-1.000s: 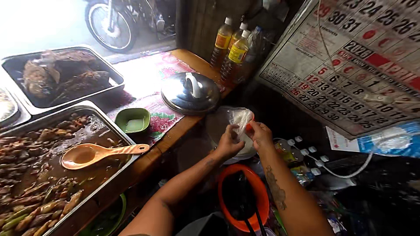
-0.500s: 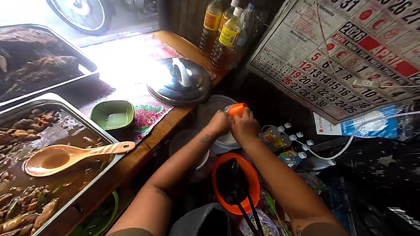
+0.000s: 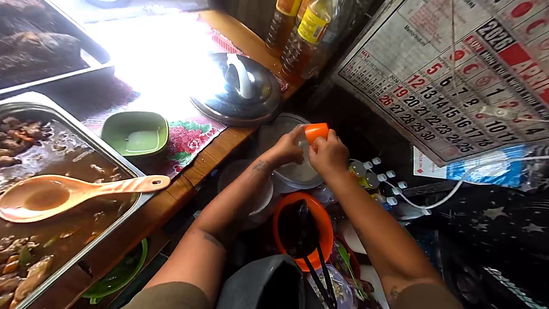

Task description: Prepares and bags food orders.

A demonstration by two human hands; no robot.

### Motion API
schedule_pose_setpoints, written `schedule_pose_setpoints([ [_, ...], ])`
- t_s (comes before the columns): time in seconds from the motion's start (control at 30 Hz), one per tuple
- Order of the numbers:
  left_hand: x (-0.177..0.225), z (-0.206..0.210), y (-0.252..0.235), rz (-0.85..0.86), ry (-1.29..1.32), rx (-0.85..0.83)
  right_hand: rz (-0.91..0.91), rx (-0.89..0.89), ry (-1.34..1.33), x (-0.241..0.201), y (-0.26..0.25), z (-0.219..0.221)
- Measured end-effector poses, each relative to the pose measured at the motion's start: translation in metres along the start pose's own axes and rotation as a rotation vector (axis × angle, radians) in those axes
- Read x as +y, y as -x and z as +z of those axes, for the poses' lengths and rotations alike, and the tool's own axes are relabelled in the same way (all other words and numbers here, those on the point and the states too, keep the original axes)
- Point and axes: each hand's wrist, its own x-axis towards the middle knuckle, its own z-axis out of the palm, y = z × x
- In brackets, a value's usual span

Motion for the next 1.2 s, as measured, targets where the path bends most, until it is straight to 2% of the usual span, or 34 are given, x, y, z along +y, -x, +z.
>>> schedule_pose_setpoints([
  [0.07, 0.002, -0.01, 0.0, -0.021, 0.115, 0.001, -0.026, 0.049, -0.276, 0.019, -0.005, -0.011],
  [0.13, 0.004, -0.021, 0.004, 0.003, 0.243, 0.026, -0.001, 0.158, -0.673, 0.041, -0.004, -0.021],
  [0.2, 0.012, -0.031, 0.01, 0.071, 0.349, 0.052, 0.174, 0.255, -1.028, 0.051, -0.005, -0.026],
  [0.23, 0.019, -0.035, 0.014, 0.107, 0.386, 0.063, 0.267, 0.293, -1.109, 0.055, -0.01, -0.023],
  [0.27, 0.027, -0.038, 0.018, 0.136, 0.411, 0.075, 0.342, 0.293, -1.12, 0.059, -0.016, -0.015],
  [0.33, 0.047, -0.043, 0.029, 0.182, 0.426, 0.103, 0.383, 0.144, -1.004, 0.069, -0.031, 0.015],
  [0.4, 0.066, -0.046, 0.044, 0.216, 0.398, 0.171, 0.236, -0.046, -0.807, 0.067, -0.046, 0.052],
  [0.47, 0.074, -0.048, 0.064, 0.259, 0.349, 0.265, 0.093, -0.139, -0.66, 0.049, -0.054, 0.089],
  [0.53, 0.071, -0.044, 0.088, 0.318, 0.323, 0.354, 0.041, -0.184, -0.542, 0.031, -0.059, 0.118],
  [0.6, 0.06, -0.039, 0.119, 0.352, 0.286, 0.398, 0.062, -0.225, -0.466, 0.02, -0.067, 0.142],
  [0.67, 0.043, -0.036, 0.149, 0.342, 0.245, 0.417, 0.123, -0.313, -0.48, 0.004, -0.066, 0.14],
  [0.73, 0.027, -0.04, 0.175, 0.317, 0.26, 0.364, 0.19, -0.39, -0.485, -0.02, -0.061, 0.126],
  [0.9, -0.004, -0.047, 0.204, 0.179, 0.375, 0.168, 0.215, -0.409, -0.469, -0.065, -0.051, 0.13],
  [1.03, -0.011, -0.046, 0.203, 0.234, 0.34, 0.056, 0.239, -0.43, -0.493, -0.063, -0.057, 0.135],
  [1.2, -0.008, -0.046, 0.193, 0.272, 0.365, -0.018, 0.373, -0.374, -0.741, -0.037, -0.071, 0.155],
])
